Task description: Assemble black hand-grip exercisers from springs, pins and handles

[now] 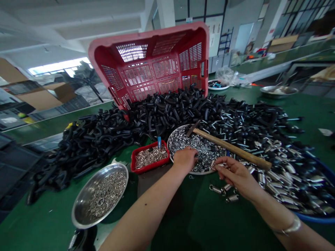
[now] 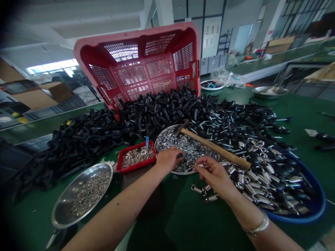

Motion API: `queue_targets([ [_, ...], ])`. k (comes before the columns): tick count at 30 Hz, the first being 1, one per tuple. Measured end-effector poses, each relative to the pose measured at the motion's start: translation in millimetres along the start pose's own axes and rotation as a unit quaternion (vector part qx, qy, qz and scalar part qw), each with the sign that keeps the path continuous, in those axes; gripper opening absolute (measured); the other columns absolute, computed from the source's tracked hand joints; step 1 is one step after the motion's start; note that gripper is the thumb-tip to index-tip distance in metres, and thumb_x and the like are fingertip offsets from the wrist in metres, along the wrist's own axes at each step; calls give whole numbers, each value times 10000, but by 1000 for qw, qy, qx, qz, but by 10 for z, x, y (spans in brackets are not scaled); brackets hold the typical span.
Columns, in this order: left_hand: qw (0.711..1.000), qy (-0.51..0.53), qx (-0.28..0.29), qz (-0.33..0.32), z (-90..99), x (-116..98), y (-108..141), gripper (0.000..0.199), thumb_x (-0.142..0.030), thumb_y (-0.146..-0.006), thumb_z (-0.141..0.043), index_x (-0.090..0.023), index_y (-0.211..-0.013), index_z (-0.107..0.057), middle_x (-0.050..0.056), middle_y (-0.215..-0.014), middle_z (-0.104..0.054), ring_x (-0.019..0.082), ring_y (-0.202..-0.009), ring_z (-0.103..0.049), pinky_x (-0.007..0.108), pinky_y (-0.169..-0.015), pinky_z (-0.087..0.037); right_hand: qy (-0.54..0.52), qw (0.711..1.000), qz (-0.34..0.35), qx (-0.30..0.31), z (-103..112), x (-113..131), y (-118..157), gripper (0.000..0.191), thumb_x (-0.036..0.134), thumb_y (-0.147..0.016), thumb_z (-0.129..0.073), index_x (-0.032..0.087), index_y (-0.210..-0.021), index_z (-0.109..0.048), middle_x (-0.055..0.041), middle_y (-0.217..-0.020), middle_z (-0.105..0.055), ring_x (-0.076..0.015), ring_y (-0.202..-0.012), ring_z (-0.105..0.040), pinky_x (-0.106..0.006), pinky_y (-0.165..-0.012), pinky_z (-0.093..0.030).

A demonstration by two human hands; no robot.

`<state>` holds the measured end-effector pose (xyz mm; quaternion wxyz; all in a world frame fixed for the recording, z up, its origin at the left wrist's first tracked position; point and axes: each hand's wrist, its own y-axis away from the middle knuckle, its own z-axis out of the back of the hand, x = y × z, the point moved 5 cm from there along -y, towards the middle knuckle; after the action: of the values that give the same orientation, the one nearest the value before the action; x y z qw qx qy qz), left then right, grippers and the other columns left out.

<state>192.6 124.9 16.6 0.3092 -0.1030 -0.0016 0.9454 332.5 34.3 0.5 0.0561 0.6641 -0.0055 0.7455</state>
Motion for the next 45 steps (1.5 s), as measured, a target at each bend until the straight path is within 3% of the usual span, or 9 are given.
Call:
queue_targets([
  [16,998,56,-5,25,-6,-5,-44,233,-215,-790,-490,-197,-1016,-540,56,-935,-620,209,-870,-579,320,-773,-430,20,1000,11,-13,12,-28,40,315,441,-740,-579,190,-921,-519,21,-623,-524,-49,-425,-393,-177,-339,-238],
  [19,985,160,-39,56,33,110,-46,351,-228,-781,-528,-226,-1131,-493,27,-927,-626,177,-863,-580,300,-784,-434,-3,1000,-3,-17,35,-42,34,372,473,-739,-569,183,-964,-505,23,-605,-527,-46,-405,-367,-178,-335,-243],
  [22,907,400,-59,116,-5,242,34,304,-208,-755,-579,-200,-1058,-555,24,-894,-624,139,-800,-581,274,-745,-455,-35,999,-10,-4,9,-29,16,439,513,-746,-541,190,-1029,-449,-25,-740,-590,-79,-487,-456,-184,-355,-292],
  [25,810,561,-20,171,-113,258,201,162,-214,-778,-565,-140,-919,-596,29,-797,-616,93,-643,-570,225,-608,-477,-45,999,-6,10,-75,67,3,429,531,-756,-514,206,-1012,-400,-57,-848,-608,-115,-592,-529,-190,-378,-335],
  [29,571,786,23,235,-206,148,490,117,-128,-741,-615,-124,-853,-581,-8,-652,-576,50,-544,-553,166,-559,-475,1,998,17,53,-300,262,-23,393,530,-749,-519,203,-947,-425,-19,-718,-599,-95,-513,-495,-190,-366,-320],
  [30,534,810,20,239,-198,126,555,110,-112,-727,-630,-120,-822,-575,-10,-634,-572,49,-539,-556,154,-550,-474,14,998,25,55,-360,297,-35,380,524,-751,-518,200,-935,-439,-12,-692,-593,-88,-491,-480,-189,-359,-311],
  [36,451,848,-22,279,-161,176,873,89,-131,-742,-618,-130,-745,-528,-15,-605,-566,53,-511,-562,140,-506,-473,66,990,124,14,-682,342,-60,253,395,-748,-582,203,-900,-520,-32,-798,-602,-134,-716,-567,-230,-545,-459],
  [41,398,864,-72,301,-216,297,1029,140,-97,-747,-595,-150,-858,-528,-15,-682,-590,62,-546,-583,149,-499,-478,40,992,117,18,-881,250,9,245,363,-702,-633,208,-884,-580,-23,-795,-603,-116,-576,-549,-216,-403,-432],
  [45,341,885,-82,306,-266,339,1092,90,-86,-761,-582,-132,-814,-525,-9,-645,-585,60,-534,-585,132,-492,-479,82,984,160,14,-962,302,64,174,327,-712,-630,217,-846,-640,-57,-902,-636,-179,-761,-615,-272,-535,-532],
])
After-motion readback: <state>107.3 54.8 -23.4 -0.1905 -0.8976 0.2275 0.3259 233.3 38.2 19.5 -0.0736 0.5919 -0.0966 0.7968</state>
